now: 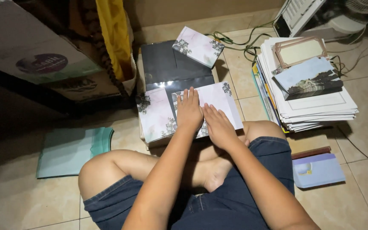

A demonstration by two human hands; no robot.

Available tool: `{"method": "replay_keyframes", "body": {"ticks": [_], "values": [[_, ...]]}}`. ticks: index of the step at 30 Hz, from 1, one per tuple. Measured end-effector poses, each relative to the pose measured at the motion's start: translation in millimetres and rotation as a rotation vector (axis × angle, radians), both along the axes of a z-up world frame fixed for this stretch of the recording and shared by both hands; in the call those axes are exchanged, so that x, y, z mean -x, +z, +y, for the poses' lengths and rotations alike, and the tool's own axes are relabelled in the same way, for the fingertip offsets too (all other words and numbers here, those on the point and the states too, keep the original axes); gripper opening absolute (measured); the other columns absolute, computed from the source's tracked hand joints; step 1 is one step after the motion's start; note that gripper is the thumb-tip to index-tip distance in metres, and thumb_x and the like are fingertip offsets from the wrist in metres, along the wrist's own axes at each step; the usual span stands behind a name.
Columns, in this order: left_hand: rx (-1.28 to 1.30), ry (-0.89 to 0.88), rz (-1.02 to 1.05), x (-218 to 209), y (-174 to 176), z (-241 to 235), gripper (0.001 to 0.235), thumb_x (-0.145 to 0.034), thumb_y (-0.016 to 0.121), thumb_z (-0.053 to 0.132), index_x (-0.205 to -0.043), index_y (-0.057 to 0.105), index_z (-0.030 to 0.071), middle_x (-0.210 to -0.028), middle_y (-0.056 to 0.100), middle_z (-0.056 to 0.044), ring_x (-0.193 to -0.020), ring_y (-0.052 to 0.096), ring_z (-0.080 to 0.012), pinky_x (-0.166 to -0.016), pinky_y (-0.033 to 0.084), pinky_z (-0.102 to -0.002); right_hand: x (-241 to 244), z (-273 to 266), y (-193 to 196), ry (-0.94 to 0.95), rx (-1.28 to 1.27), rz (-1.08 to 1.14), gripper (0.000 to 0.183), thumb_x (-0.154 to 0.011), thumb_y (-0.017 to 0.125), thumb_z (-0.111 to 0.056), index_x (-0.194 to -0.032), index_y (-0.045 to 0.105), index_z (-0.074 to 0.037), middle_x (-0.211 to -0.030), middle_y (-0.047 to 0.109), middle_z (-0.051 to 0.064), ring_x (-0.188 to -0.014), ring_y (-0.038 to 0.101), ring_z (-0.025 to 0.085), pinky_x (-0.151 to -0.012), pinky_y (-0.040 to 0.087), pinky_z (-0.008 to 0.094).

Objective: The person smooths and presses down individual sheets of paper on a stack to ensure they are flat and aligned.

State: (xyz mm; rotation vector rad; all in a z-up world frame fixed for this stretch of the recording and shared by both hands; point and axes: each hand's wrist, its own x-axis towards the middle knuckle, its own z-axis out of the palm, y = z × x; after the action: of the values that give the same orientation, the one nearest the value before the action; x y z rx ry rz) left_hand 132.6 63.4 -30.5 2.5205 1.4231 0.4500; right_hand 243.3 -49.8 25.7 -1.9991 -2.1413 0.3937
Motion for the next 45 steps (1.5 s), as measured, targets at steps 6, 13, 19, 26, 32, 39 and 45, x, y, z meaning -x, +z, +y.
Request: {"method": "replay_keyframes", "body": {"ticks": [6,13,19,26,32,39,45], "values": [[-0.038,-0.002,-0.022,-0.7,-4.6,2.9,0.06,-0.094,0.041,0.021,-0.15,0.044,0.0,-0.159,0.043,-0.019,-0.15,0.035,-0.0359,-0.121,0.021,-0.056,-4.6,34.8,-6.7,-0.03,-0.028,-0.017,0.055,-0.105,0.035,-0.014,-0.159,0.034,-0.007,-0.166,0.031,0.012,-0.154,0.025,0.028,-0.124,0.017,0.048],[0.076,-0.005,0.171,-8.1,14.4,9.2,0.065,-0.096,0.047,0.024,-0.157,0.035,0.008,-0.165,0.033,-0.015,-0.153,0.026,-0.0353,-0.121,0.018,-0.055,-4.8,51.5,-4.1,-0.056,-0.043,-0.076,0.056,-0.106,0.034,-0.023,-0.159,0.031,-0.007,-0.167,0.028,0.013,-0.155,0.022,0.028,-0.126,0.014,0.047],[0.12,0.034,0.176,-15.4,18.2,11.0,0.065,-0.1,0.045,0.031,-0.161,0.03,0.014,-0.166,0.03,-0.016,-0.154,0.023,-0.0381,-0.122,0.014,-0.057,4.6,1.8,9.8,-0.07,0.035,-0.011,0.054,-0.106,0.031,-0.018,-0.159,0.031,-0.005,-0.166,0.029,0.014,-0.155,0.022,0.028,-0.124,0.012,0.046],[0.07,-0.036,0.092,-4.1,10.6,-9.1,0.064,-0.096,0.042,0.024,-0.157,0.034,0.003,-0.165,0.033,-0.018,-0.153,0.026,-0.0357,-0.122,0.017,-0.056,-8.1,43.9,-4.8,-0.052,0.01,-0.076,0.056,-0.107,0.033,-0.023,-0.16,0.03,-0.006,-0.167,0.028,0.014,-0.155,0.022,0.03,-0.125,0.014,0.048],[0.071,-0.008,0.05,-8.1,2.2,2.9,0.062,-0.099,0.038,0.023,-0.156,0.033,0.001,-0.165,0.032,-0.018,-0.154,0.025,-0.0338,-0.122,0.016,-0.056,-5.1,10.0,1.4,-0.02,0.036,-0.035,0.056,-0.105,0.032,-0.016,-0.16,0.03,-0.007,-0.167,0.028,0.011,-0.155,0.023,0.028,-0.124,0.014,0.046],[0.103,-0.008,0.056,-4.8,13.9,-2.8,0.064,-0.097,0.038,0.021,-0.157,0.031,0.0,-0.166,0.029,-0.018,-0.155,0.023,-0.033,-0.124,0.013,-0.054,-10.7,32.7,-11.4,-0.034,0.037,-0.046,0.057,-0.104,0.034,-0.018,-0.161,0.03,-0.011,-0.168,0.028,0.008,-0.155,0.022,0.026,-0.125,0.014,0.047],[0.14,-0.01,0.088,-4.2,20.2,-2.8,0.065,-0.097,0.036,0.023,-0.158,0.029,0.002,-0.168,0.026,-0.016,-0.157,0.019,-0.0306,-0.125,0.011,-0.054,-14.0,55.4,-10.9,0.004,-0.021,-0.068,0.055,-0.107,0.032,-0.025,-0.159,0.032,-0.009,-0.167,0.03,0.009,-0.155,0.024,0.025,-0.125,0.015,0.046]]}}
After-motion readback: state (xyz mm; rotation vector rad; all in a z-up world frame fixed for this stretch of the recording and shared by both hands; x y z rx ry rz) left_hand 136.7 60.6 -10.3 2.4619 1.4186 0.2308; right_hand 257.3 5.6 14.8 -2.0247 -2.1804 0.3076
